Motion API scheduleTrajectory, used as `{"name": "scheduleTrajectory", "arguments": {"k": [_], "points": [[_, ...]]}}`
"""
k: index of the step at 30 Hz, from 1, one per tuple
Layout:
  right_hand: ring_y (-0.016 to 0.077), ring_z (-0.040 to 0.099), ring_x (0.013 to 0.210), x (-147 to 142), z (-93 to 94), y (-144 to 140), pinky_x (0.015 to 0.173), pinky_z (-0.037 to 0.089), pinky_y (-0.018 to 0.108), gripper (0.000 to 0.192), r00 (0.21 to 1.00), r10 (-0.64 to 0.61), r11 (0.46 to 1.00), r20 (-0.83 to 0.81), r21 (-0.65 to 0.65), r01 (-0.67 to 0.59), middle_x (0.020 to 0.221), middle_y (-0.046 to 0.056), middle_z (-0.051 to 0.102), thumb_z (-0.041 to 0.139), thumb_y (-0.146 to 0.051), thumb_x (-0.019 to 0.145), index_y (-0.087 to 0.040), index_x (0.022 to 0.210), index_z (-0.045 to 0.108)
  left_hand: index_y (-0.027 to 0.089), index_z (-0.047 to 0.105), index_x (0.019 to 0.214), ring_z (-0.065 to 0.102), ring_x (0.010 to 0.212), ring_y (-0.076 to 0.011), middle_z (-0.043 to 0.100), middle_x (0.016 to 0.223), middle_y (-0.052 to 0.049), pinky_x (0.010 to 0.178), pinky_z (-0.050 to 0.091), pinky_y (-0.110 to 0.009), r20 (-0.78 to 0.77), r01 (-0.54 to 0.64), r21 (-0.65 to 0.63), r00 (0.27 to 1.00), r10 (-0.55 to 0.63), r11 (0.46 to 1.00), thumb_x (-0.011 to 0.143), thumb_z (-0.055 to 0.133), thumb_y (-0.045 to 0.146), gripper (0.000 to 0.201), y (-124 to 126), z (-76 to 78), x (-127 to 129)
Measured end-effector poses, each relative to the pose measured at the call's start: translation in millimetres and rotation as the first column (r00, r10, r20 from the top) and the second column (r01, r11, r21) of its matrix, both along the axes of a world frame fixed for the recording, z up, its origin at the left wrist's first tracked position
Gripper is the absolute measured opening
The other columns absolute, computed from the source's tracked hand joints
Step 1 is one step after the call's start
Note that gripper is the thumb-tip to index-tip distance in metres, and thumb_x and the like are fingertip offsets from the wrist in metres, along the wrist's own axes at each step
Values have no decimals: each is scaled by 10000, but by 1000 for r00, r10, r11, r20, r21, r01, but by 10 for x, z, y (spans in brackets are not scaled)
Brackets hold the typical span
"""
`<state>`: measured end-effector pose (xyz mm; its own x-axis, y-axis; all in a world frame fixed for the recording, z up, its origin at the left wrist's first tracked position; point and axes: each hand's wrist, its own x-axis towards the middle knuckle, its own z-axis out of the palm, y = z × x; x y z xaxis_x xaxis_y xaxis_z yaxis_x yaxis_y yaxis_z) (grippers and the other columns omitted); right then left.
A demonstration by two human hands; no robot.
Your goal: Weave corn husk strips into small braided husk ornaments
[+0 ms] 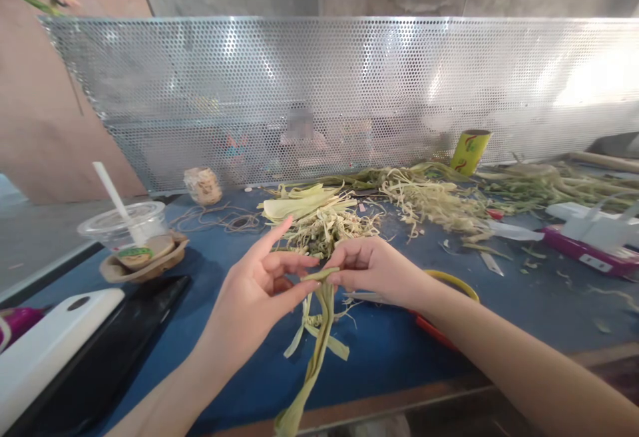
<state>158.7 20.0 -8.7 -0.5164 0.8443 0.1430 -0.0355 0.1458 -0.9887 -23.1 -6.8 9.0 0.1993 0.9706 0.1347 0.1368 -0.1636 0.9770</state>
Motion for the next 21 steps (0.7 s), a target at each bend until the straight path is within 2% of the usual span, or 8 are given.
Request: {"name": "scheduleTrajectory", "arguments": {"k": [4,8,12,17,21], "points": [[73,595,601,-5,15,-12,614,480,206,108,1000,-26,1000,-17,5,26,643,-14,644,699,-198,668,-138,686,611,212,265,1369,512,479,-87,676,755,-12,439,436,-209,45,32,-75,999,-29,997,649,727,235,856,10,8,4],[70,599,604,1,40,-19,633,487,207,79,999,-44,999,-31,-3,44,663,-8,658,701,-154,649,-129,703,649,208,266,1361,543,556,-104,684,792,-34,380,390,-161,102,25,-127,995,-12,992,604,760,200,904,-1,47,13],[81,603,598,2,39,-17,629,493,223,86,995,-68,998,-74,-2,68,658,-4,661,705,-162,639,-135,710,664,223,262,1360,535,551,-87,691,825,-36,387,386,-152,116,13,-154,993,5,988,607,760,173,904,-8,78,15],[80,579,569,-16,2,-30,562,470,209,66,993,-112,985,-45,127,117,653,-1,649,686,-167,651,-139,709,675,198,246,1364,524,504,-70,689,887,-51,461,432,-204,101,70,-173,993,-53,982,674,719,236,838,30,56,4],[82,564,554,-13,1,-54,527,453,202,111,992,-122,967,27,227,113,667,8,660,661,-174,683,-149,780,709,150,281,1350,503,441,-60,664,679,11,488,401,-205,25,120,-202,993,-117,972,725,677,274,750,56,41,-11]]}}
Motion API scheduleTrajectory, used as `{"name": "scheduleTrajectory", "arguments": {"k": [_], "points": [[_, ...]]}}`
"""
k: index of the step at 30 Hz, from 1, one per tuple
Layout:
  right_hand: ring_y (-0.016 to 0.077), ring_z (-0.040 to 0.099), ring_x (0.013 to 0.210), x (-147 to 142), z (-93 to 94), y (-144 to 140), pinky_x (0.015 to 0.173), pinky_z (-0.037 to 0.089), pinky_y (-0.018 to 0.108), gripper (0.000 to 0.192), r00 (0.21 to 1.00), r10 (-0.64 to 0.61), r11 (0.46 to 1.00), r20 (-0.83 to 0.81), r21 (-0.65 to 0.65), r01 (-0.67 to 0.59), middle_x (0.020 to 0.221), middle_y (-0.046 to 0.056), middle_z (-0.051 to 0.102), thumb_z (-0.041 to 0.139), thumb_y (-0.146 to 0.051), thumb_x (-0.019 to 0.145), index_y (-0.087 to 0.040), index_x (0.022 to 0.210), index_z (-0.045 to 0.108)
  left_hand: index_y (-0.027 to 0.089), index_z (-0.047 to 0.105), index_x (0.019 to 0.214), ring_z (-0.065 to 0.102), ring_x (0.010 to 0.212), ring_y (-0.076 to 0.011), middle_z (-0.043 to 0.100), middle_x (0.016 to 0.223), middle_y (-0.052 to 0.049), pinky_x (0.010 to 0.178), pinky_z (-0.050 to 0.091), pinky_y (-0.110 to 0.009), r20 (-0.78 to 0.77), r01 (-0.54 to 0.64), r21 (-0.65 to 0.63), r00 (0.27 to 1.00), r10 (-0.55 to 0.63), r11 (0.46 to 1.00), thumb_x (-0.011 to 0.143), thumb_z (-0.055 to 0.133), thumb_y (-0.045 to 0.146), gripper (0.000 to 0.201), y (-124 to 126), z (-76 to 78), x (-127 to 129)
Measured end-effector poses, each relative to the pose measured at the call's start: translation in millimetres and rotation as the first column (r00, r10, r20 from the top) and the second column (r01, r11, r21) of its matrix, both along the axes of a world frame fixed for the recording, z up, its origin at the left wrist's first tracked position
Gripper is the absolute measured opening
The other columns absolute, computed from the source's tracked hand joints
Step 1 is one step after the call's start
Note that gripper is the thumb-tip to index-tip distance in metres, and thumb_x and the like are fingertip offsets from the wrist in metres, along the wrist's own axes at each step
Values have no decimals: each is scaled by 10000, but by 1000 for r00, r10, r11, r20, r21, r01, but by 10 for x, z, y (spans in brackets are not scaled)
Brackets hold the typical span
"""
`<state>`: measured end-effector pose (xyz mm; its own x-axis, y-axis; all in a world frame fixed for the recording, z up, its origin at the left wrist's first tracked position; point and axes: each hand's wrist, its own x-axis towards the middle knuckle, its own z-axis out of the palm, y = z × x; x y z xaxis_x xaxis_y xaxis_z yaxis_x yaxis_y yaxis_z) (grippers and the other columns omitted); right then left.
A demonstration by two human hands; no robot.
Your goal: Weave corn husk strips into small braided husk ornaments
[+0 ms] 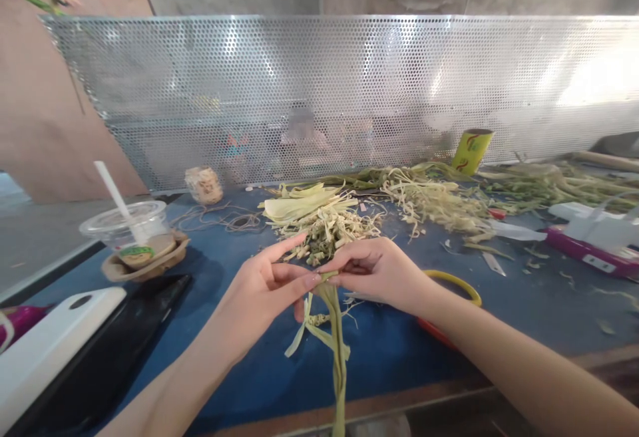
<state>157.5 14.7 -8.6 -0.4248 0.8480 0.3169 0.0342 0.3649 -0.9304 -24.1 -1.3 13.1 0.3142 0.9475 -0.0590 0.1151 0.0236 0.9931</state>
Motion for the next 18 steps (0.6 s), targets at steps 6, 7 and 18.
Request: {"name": "scheduleTrajectory", "arguments": {"k": [6,7,18], "points": [[108,610,625,35,-22,19,577,477,216,198,998,67,997,-9,-37,-68,724,18,697,688,-229,685,-181,872,729,174,364,1309,458,396,-55,642,662,22,398,319,-198,34,45,-12,998,-44,999,693,703,271,710,7,-35,-23],[109,617,633,36,-28,25,589,483,218,195,995,89,994,-38,-62,-91,735,18,702,698,-235,675,-183,860,730,173,372,1306,454,395,-54,637,654,26,392,317,-197,40,46,-20,998,-45,999,681,713,258,717,1,-34,-20],[104,638,649,-20,-18,28,643,501,227,202,994,42,982,-99,-180,-60,732,18,705,730,-242,643,-156,824,706,152,393,1299,490,519,-78,612,651,26,404,337,-160,40,-84,76,996,82,994,623,736,217,761,-69,-48,70]]}}
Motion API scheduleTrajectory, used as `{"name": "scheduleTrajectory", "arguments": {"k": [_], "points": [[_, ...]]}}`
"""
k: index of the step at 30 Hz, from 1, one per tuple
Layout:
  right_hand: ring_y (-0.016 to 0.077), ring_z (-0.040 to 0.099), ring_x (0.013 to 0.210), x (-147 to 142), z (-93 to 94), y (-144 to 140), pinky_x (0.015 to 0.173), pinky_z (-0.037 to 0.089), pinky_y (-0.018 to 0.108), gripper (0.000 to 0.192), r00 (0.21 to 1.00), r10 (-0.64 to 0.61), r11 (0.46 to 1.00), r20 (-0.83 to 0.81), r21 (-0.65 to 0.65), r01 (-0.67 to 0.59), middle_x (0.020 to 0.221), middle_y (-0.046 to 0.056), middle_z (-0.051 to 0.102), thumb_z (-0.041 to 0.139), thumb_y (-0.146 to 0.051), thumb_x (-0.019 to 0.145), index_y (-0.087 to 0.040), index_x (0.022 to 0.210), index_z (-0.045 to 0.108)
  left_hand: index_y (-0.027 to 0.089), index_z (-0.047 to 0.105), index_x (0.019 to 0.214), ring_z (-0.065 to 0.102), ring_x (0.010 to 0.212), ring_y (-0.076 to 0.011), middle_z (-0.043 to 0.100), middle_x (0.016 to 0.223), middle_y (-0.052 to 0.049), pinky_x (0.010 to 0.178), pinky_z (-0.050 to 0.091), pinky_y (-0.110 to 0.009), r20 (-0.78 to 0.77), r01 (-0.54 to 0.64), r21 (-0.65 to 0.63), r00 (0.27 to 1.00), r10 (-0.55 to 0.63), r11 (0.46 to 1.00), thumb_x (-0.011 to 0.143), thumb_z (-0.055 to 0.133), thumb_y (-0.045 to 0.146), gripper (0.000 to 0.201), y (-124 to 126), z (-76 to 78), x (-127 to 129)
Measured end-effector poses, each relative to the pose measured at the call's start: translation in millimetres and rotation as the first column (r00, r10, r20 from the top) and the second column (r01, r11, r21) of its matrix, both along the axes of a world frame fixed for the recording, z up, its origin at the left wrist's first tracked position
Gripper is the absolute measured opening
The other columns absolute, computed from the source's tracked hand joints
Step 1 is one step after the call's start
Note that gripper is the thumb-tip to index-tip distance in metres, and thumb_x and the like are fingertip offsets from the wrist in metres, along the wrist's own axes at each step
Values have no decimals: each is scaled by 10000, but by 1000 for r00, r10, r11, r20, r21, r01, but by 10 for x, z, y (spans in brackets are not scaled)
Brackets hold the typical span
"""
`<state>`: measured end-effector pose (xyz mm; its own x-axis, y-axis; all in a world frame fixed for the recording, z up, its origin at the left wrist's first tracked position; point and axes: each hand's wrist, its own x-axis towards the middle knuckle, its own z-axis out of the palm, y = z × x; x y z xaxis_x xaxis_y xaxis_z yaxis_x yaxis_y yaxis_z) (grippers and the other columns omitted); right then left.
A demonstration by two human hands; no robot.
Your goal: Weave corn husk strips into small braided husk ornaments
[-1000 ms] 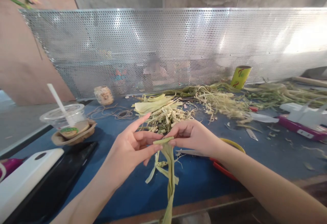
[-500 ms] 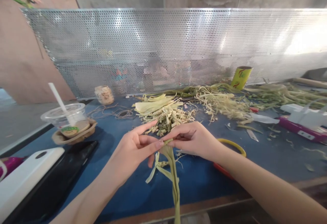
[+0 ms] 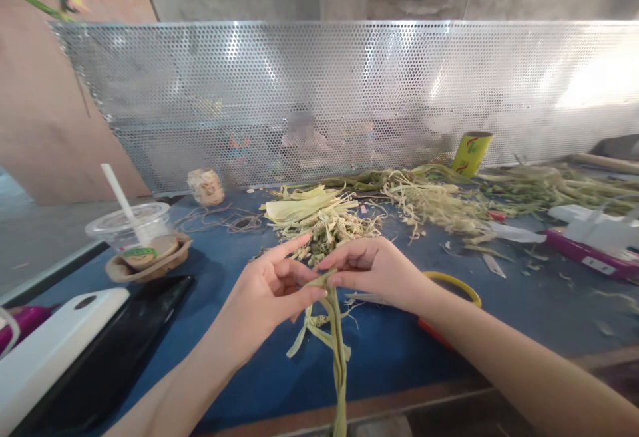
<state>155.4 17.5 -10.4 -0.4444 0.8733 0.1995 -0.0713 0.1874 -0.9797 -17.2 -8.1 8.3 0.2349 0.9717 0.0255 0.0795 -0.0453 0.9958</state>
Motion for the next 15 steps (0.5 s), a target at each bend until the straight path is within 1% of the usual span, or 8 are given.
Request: {"name": "scheduleTrajectory", "arguments": {"k": [3,6,10,15], "points": [[112,648,643,4,18,-14,640,513,237,181,1000,-25,999,7,-47,26,722,21,706,741,-220,620,-149,782,700,162,331,1340,505,548,-86,636,706,3,399,329,-156,2,24,-25,1000,-24,999,634,725,209,810,5,-3,-17],[104,643,615,8,34,-29,620,517,229,141,1000,-12,999,-20,-46,11,694,13,701,743,-194,609,-147,732,693,173,279,1364,484,505,-70,654,736,-5,396,335,-160,12,61,-68,998,-61,996,628,734,205,866,8,21,-44],[97,632,597,19,54,-41,595,508,216,107,1000,1,1000,-5,-6,-1,674,4,691,729,-165,620,-149,719,692,182,237,1381,466,487,-59,662,766,-9,404,352,-167,-26,115,-93,993,-117,989,635,735,205,897,16,63,-87],[94,619,614,61,76,-49,584,485,203,85,994,24,996,108,79,-33,706,6,688,697,-158,658,-153,742,697,186,165,1404,496,534,-84,669,822,-38,415,357,-182,-113,172,-103,977,-183,980,665,711,231,920,24,92,-122]]}}
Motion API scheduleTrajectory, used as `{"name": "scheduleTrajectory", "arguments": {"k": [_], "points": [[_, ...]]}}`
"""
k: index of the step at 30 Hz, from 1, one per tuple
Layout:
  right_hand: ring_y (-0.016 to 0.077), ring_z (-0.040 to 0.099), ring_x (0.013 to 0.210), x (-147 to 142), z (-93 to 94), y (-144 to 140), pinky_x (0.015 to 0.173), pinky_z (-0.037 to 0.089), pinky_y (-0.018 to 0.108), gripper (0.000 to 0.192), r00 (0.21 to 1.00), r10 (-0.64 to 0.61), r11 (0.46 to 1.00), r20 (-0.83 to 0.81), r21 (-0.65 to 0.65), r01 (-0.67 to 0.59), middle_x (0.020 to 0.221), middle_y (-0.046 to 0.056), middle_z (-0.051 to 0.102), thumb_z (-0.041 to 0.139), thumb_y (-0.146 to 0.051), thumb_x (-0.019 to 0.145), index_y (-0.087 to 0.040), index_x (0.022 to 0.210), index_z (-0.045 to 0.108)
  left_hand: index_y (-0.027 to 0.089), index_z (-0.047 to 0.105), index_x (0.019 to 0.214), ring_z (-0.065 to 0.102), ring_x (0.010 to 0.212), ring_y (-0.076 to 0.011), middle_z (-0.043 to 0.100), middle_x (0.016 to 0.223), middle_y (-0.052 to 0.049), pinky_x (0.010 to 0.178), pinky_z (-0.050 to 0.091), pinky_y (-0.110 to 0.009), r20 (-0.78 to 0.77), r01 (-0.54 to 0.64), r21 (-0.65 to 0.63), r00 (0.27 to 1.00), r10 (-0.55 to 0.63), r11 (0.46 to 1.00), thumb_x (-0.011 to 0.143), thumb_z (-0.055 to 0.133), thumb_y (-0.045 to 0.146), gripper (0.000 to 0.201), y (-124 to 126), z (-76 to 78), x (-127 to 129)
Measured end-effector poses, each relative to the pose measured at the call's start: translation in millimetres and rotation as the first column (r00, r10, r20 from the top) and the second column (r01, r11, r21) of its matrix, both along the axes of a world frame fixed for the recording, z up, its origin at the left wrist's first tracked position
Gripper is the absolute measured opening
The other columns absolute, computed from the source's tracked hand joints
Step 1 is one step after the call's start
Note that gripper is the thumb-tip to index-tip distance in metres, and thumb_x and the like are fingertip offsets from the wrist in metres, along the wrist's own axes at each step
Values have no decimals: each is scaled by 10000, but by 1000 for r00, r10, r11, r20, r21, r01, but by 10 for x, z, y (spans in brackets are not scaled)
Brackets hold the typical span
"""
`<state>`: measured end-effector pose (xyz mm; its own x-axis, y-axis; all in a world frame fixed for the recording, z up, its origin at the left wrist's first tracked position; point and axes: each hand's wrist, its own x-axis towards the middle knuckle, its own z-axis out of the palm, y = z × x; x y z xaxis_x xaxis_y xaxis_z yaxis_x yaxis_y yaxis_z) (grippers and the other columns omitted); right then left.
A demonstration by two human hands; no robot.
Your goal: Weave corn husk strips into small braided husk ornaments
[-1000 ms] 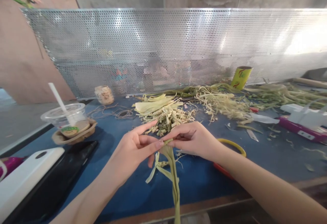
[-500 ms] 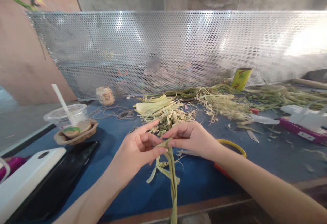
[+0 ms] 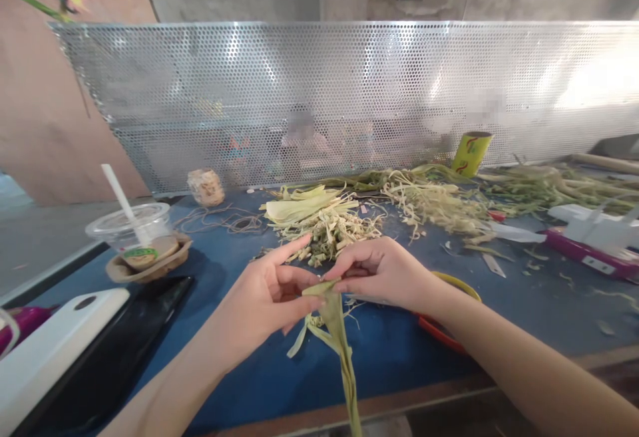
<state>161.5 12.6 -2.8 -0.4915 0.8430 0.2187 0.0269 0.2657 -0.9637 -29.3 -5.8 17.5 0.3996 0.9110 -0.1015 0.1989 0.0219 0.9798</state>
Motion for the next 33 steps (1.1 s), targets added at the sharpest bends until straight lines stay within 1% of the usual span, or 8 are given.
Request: {"name": "scheduleTrajectory", "arguments": {"k": [4,11,15,19,22,26,30,33], "points": [[91,590,587,23,-7,4,540,455,198,107,996,7,998,92,59,-13,700,9,683,695,-199,667,-160,766,703,178,200,1394,467,507,-76,668,805,-39,419,350,-192,-48,61,3,997,-61,998,684,691,245,865,1,3,-14],[89,565,588,-4,-27,-6,523,439,195,85,997,-34,977,72,211,19,688,18,665,668,-157,678,-143,754,704,185,233,1376,419,467,-52,652,751,0,428,337,-190,-46,85,-6,995,-85,996,707,672,247,802,10,-13,-36],[95,610,641,7,-22,-25,587,478,194,96,998,18,995,64,95,-24,727,24,681,688,-162,662,-134,754,697,186,192,1388,412,466,-48,657,769,-5,424,324,-189,-92,115,-41,989,-118,993,706,664,202,830,6,35,-43],[103,637,662,24,-15,-31,645,505,211,142,994,78,996,74,-45,-75,734,27,691,714,-166,634,-124,769,695,237,186,1394,420,469,-46,676,814,-8,431,328,-188,-173,167,-64,969,-176,984,727,639,190,808,-10,53,-73],[99,641,660,35,-7,-28,658,510,211,156,992,117,987,50,-116,-111,709,13,687,726,-155,616,-130,767,695,276,194,1390,431,457,-46,685,815,6,426,340,-186,-155,183,-73,969,-192,980,723,650,199,812,-5,22,-94],[101,639,650,39,0,-22,653,507,220,145,994,102,989,34,-115,-98,696,8,682,725,-164,622,-137,762,696,239,273,1363,470,483,-52,681,842,-1,454,388,-197,-81,205,-71,974,-211,976,708,675,213,769,26,-24,-97],[85,625,622,25,-6,-18,601,488,188,111,997,67,996,43,-65,-64,680,4,678,717,-162,636,-138,742,697,204,310,1349,451,466,-38,668,786,10,459,376,-190,-69,153,-52,985,-157,987,723,669,279,725,35,-32,-82],[85,633,666,10,-22,-15,632,492,184,99,998,61,998,-31,-17,-62,720,5,689,704,-143,650,-150,749,702,179,339,1339,425,460,-39,664,733,13,439,349,-185,-66,93,-23,993,-94,995,711,680,292,723,26,-24,-66]]}}
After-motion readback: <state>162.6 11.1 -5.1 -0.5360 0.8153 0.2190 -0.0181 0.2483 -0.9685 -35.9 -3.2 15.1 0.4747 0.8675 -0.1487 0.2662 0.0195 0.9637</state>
